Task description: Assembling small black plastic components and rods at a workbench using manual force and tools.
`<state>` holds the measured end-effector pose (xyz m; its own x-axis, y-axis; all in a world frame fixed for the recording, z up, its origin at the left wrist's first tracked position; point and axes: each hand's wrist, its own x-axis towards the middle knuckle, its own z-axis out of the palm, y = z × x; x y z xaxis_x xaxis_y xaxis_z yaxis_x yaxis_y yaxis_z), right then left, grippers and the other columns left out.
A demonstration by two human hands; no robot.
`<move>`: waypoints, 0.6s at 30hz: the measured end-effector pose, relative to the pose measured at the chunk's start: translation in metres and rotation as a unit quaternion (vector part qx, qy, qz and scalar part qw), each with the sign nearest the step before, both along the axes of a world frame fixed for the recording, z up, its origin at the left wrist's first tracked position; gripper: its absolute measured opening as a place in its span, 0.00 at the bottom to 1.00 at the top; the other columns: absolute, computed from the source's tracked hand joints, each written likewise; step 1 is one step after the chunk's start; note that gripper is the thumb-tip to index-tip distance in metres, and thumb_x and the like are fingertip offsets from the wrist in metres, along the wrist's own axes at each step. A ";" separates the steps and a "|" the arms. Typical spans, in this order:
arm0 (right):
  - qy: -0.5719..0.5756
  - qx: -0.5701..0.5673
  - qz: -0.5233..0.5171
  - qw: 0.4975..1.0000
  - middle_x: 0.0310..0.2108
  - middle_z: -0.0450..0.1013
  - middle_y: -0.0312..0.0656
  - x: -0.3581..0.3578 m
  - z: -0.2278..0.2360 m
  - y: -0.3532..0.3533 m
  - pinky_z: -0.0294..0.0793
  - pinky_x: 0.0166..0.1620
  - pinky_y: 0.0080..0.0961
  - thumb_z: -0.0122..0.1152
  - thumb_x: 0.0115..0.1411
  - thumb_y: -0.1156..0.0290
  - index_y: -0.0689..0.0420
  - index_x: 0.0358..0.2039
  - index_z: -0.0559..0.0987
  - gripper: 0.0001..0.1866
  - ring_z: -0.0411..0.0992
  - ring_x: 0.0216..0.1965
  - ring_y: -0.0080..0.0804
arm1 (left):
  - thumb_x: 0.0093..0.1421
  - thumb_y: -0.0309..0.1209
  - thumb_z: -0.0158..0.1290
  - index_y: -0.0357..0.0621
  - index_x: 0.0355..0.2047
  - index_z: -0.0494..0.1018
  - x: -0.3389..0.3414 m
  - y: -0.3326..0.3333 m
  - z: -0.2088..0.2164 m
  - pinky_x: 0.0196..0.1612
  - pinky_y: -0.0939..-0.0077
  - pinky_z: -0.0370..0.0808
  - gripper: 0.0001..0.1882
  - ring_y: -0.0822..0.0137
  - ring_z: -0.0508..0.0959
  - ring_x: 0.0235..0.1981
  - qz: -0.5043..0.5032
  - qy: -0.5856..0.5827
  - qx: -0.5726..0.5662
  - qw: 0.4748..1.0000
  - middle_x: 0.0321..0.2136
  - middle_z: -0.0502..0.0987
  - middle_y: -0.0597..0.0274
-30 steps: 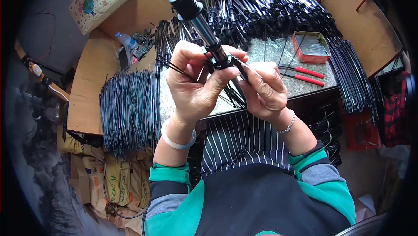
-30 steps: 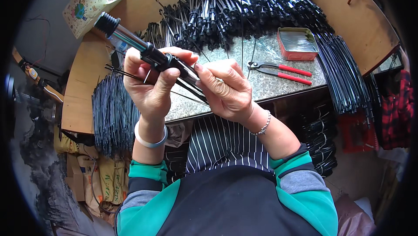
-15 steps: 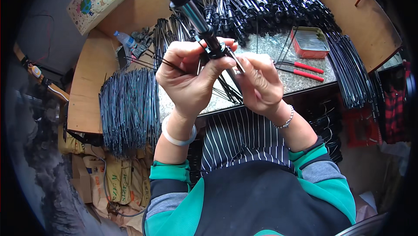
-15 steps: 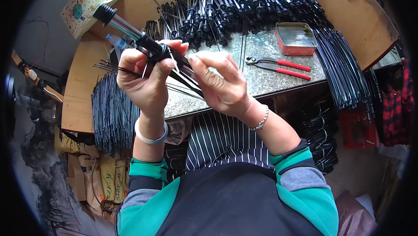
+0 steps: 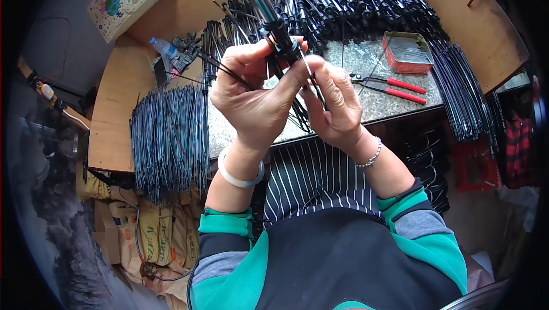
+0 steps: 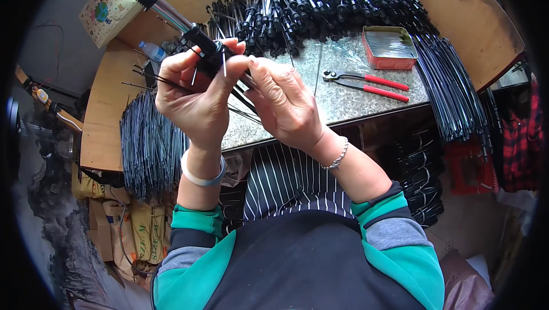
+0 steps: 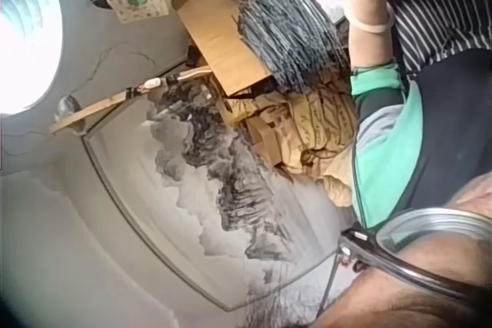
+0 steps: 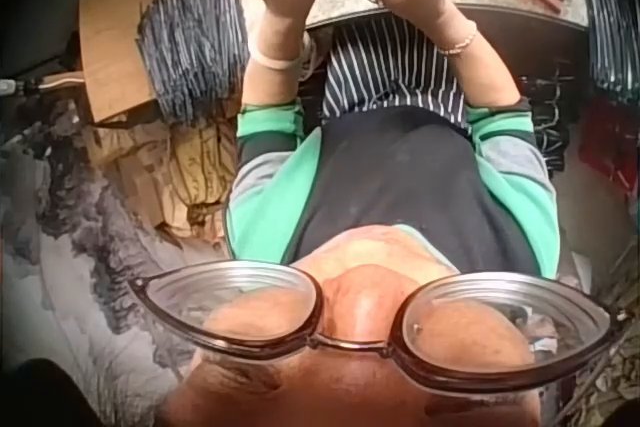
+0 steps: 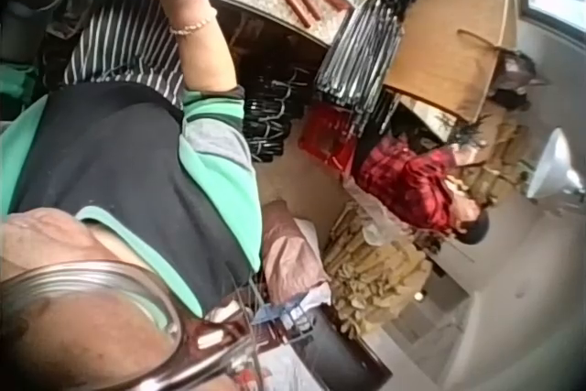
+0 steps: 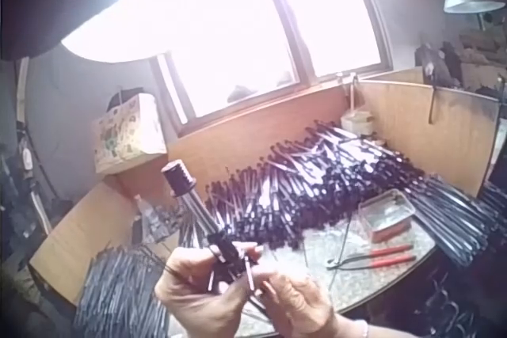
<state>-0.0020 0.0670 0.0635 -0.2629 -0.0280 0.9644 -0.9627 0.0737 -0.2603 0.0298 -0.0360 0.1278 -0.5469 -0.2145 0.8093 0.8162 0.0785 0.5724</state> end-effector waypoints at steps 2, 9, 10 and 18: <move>-0.015 -0.001 -0.018 1.000 0.42 0.70 0.54 0.002 0.001 -0.002 0.74 0.41 0.34 0.58 0.51 0.82 0.67 0.52 0.66 0.26 0.72 0.40 0.47 | 0.47 0.14 0.58 0.36 0.36 0.64 0.000 0.006 0.002 0.38 0.71 0.78 0.18 0.60 0.79 0.33 0.015 0.000 -0.004 1.000 0.32 0.76 0.42; -0.047 -0.017 0.001 0.999 0.44 0.70 0.56 0.008 0.000 0.000 0.75 0.41 0.32 0.58 0.51 0.83 0.68 0.49 0.67 0.23 0.73 0.41 0.48 | 0.49 0.14 0.57 0.35 0.37 0.63 0.001 0.015 0.004 0.37 0.73 0.78 0.17 0.63 0.79 0.32 0.038 -0.003 -0.010 0.999 0.31 0.77 0.44; -0.046 -0.013 0.001 0.999 0.44 0.70 0.56 0.009 0.001 0.001 0.75 0.42 0.32 0.58 0.52 0.83 0.68 0.49 0.67 0.22 0.73 0.41 0.49 | 0.49 0.14 0.57 0.34 0.37 0.63 0.002 0.015 0.003 0.38 0.74 0.78 0.17 0.63 0.79 0.33 0.055 -0.003 -0.025 0.998 0.32 0.77 0.44; -0.285 -0.125 0.286 0.906 0.42 0.72 0.47 0.005 0.002 0.013 0.74 0.44 0.23 0.51 0.58 0.82 0.64 0.51 0.65 0.20 0.72 0.41 0.26 | 0.57 0.25 0.49 0.34 0.56 0.52 0.023 0.022 0.021 0.58 0.66 0.61 0.28 0.59 0.61 0.58 0.077 0.053 -0.138 0.986 0.56 0.59 0.42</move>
<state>0.0031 0.0799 0.0652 -0.7320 -0.1163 0.6713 -0.5282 -0.5255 -0.6670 0.0528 -0.0135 0.1490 -0.4334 -0.0513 0.8997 0.8371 0.3469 0.4230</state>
